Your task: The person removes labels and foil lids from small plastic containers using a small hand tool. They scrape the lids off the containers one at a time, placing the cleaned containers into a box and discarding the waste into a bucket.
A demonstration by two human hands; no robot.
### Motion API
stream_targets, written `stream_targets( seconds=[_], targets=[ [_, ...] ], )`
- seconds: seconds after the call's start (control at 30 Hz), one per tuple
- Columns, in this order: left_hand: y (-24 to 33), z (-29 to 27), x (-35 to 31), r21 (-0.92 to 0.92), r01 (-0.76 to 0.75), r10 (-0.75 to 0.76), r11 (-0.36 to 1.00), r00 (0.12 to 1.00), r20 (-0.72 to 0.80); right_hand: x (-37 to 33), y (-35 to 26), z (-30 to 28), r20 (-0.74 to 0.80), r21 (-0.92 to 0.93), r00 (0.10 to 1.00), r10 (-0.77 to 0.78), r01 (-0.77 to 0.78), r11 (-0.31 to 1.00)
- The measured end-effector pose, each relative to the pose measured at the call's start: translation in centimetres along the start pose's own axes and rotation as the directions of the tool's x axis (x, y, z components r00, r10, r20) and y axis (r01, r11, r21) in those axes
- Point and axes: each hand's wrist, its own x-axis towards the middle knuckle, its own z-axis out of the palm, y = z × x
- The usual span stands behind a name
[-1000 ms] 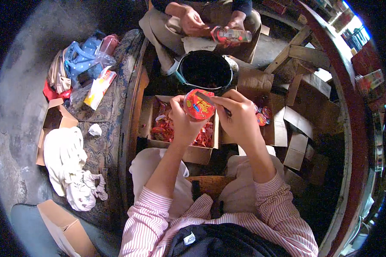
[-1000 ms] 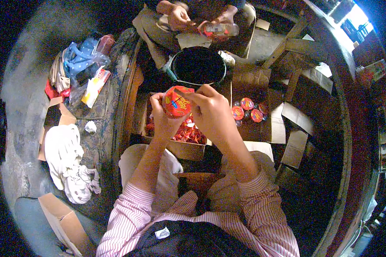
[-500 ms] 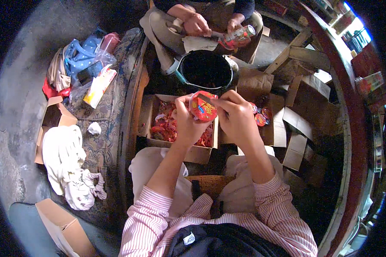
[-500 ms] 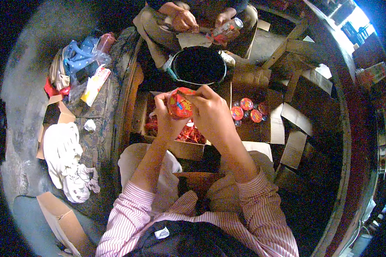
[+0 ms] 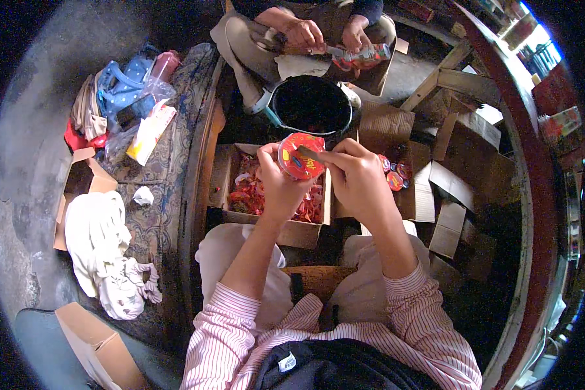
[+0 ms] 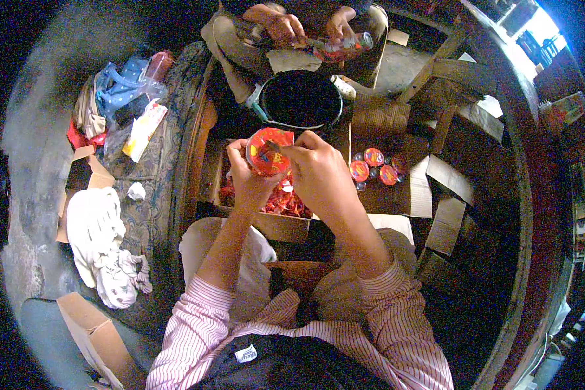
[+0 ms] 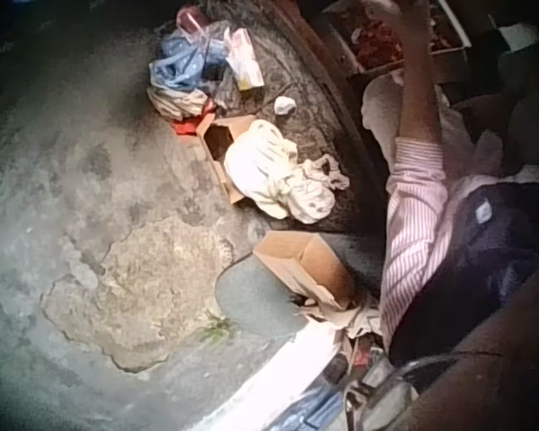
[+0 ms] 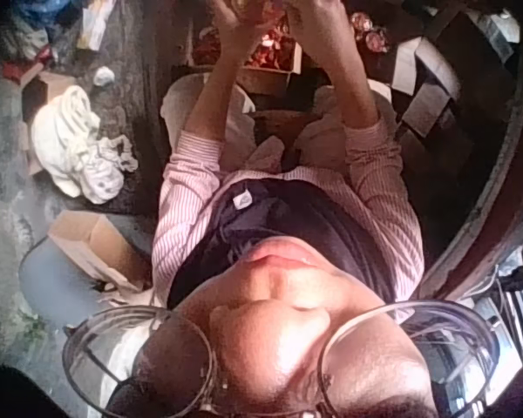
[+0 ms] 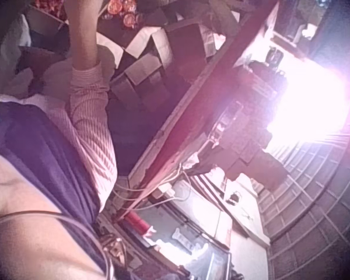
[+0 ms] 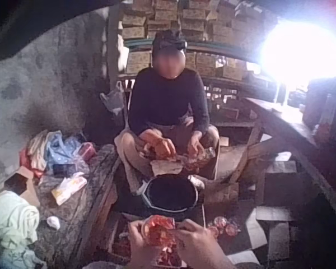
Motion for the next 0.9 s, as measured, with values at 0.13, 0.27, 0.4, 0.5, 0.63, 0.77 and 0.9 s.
stream_targets(
  seconds=[0.13, 0.27, 0.4, 0.5, 0.63, 0.77, 0.9],
  targets=[
    [-0.6, 0.1, 0.2, -0.071, -0.04, 0.037, 0.997, 0.998, -0.043, 0.0, -0.6, -0.4, 0.031, -0.024, 1.0, 0.0, 0.0, 1.0],
    [-0.9, 0.1, 0.1, -0.037, -0.01, 0.009, 0.999, 1.0, -0.02, 0.0, -0.6, -0.1, -0.032, -0.061, 0.998, -0.045, 0.043, 0.997],
    [-0.8, 0.4, -0.2, -0.046, 0.018, -0.019, 0.999, 1.0, -0.017, -0.1, -0.2, 0.4, -0.026, -0.063, 0.999, -0.047, 0.046, 0.997],
    [-0.6, 0.5, -0.1, -0.045, 0.009, -0.01, 0.999, 1.0, -0.022, -0.1, -0.3, 0.2, -0.016, -0.064, 0.999, -0.039, 0.038, 0.997],
    [-0.6, 0.4, -0.1, 0.002, -0.051, 0.051, 0.999, 0.998, -0.036, -0.1, -0.4, -0.1, 0.0, -0.061, 1.0, -0.024, 0.024, 0.998],
    [-0.9, 0.4, 0.0, -0.029, -0.026, 0.025, 0.999, 0.999, -0.04, -0.1, -0.9, -0.7, 0.028, -0.066, 0.999, 0.024, -0.022, 0.998],
    [-0.7, 0.5, 0.1, -0.079, -0.022, 0.017, 0.997, 0.998, -0.068, -0.2, -0.6, -0.9, 0.037, -0.08, 0.999, -0.015, 0.018, 0.997]
  ],
)
